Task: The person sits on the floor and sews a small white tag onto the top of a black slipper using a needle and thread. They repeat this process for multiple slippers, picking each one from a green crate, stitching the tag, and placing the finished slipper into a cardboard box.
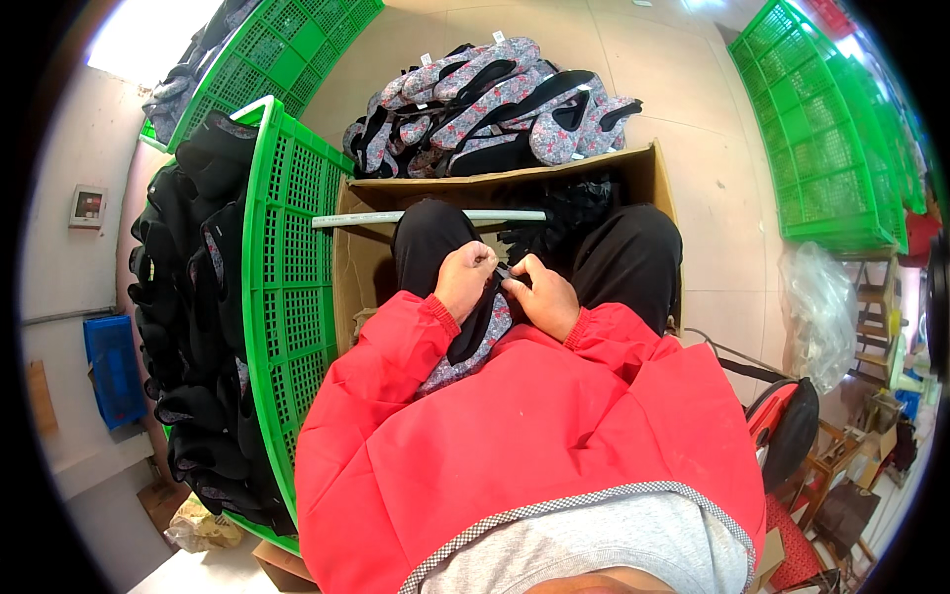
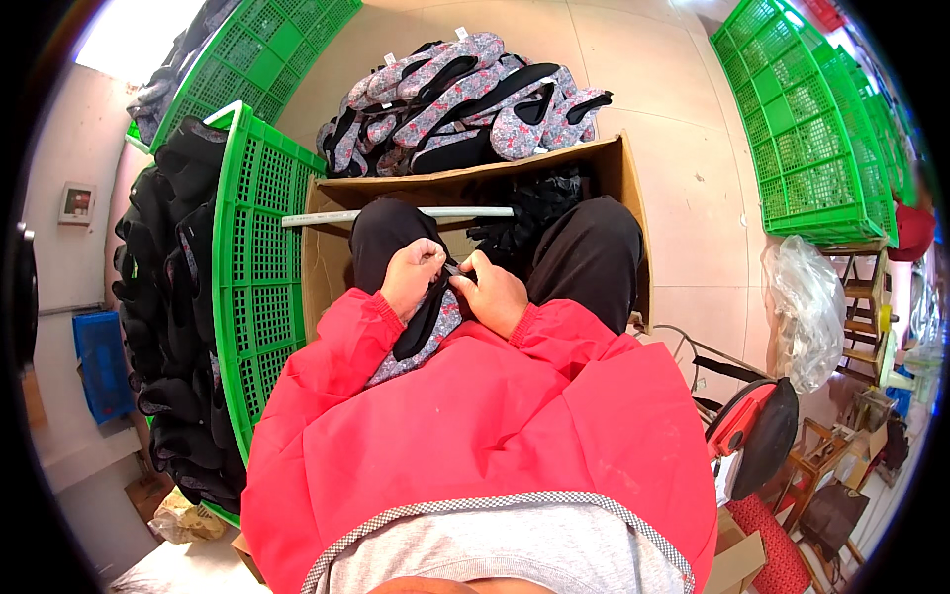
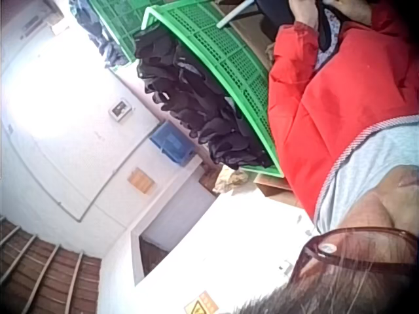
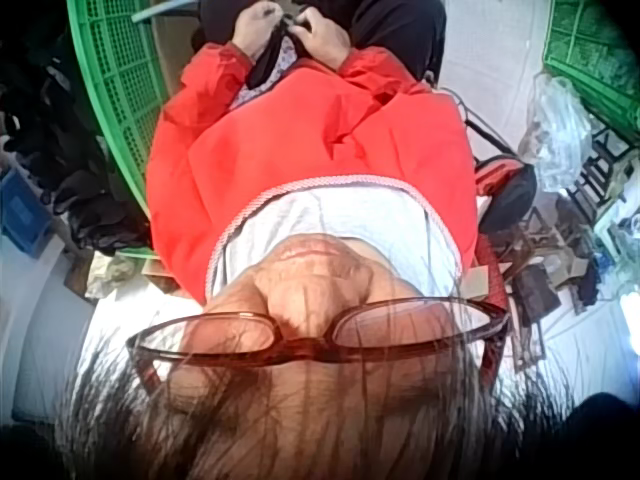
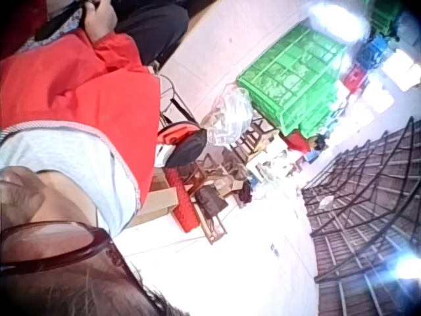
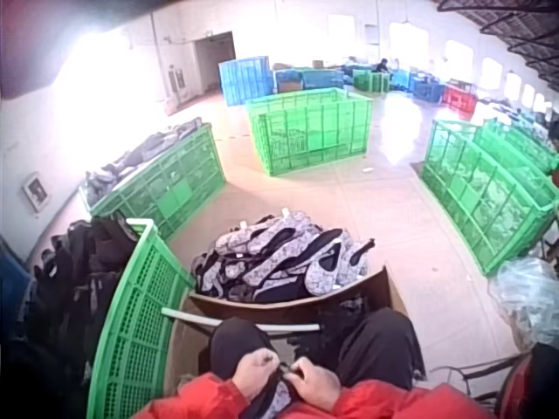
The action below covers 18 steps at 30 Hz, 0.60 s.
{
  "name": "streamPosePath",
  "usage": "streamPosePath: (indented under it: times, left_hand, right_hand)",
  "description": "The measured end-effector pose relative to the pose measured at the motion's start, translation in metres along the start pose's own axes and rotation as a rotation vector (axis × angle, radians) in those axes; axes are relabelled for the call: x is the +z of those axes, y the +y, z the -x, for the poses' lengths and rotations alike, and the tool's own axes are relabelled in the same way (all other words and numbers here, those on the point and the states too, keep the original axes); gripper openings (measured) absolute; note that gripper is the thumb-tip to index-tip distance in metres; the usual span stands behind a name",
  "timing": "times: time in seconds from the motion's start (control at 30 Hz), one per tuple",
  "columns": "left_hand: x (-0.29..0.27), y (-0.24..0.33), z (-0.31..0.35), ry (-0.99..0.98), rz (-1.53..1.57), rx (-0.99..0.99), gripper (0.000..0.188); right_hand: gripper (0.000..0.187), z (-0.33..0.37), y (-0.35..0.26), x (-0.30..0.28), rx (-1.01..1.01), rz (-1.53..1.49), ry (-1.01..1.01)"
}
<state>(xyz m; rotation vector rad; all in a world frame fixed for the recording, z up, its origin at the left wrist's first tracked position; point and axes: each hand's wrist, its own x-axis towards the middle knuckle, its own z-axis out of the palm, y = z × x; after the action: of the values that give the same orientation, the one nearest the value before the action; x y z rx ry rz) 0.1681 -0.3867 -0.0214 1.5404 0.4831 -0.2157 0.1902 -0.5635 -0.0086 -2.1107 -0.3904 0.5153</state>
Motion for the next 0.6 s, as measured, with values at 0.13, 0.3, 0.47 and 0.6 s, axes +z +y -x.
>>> streamPosePath:
  times: [0.13,0.3,0.47,0.6]
  left_hand:
    - [-0.001,-0.003,-0.001,0.005,-0.013,0.007,0.008]
    - [0.0,-0.003,-0.001,0.009,-0.03,0.009,0.008]
    - [0.0,-0.008,-0.004,0.033,-0.07,0.06,0.008]
    - [0.0,-0.012,-0.005,0.125,-0.179,0.17,0.009]
  right_hand:
    - [0.029,-0.002,0.003,0.004,0.012,-0.032,-0.007]
    - [0.028,-0.003,0.003,0.004,0.011,-0.048,-0.007]
    - [0.025,-0.003,0.005,0.004,0.021,-0.086,-0.015]
    - [0.023,-0.002,0.019,0.009,-0.028,-0.38,-0.026]
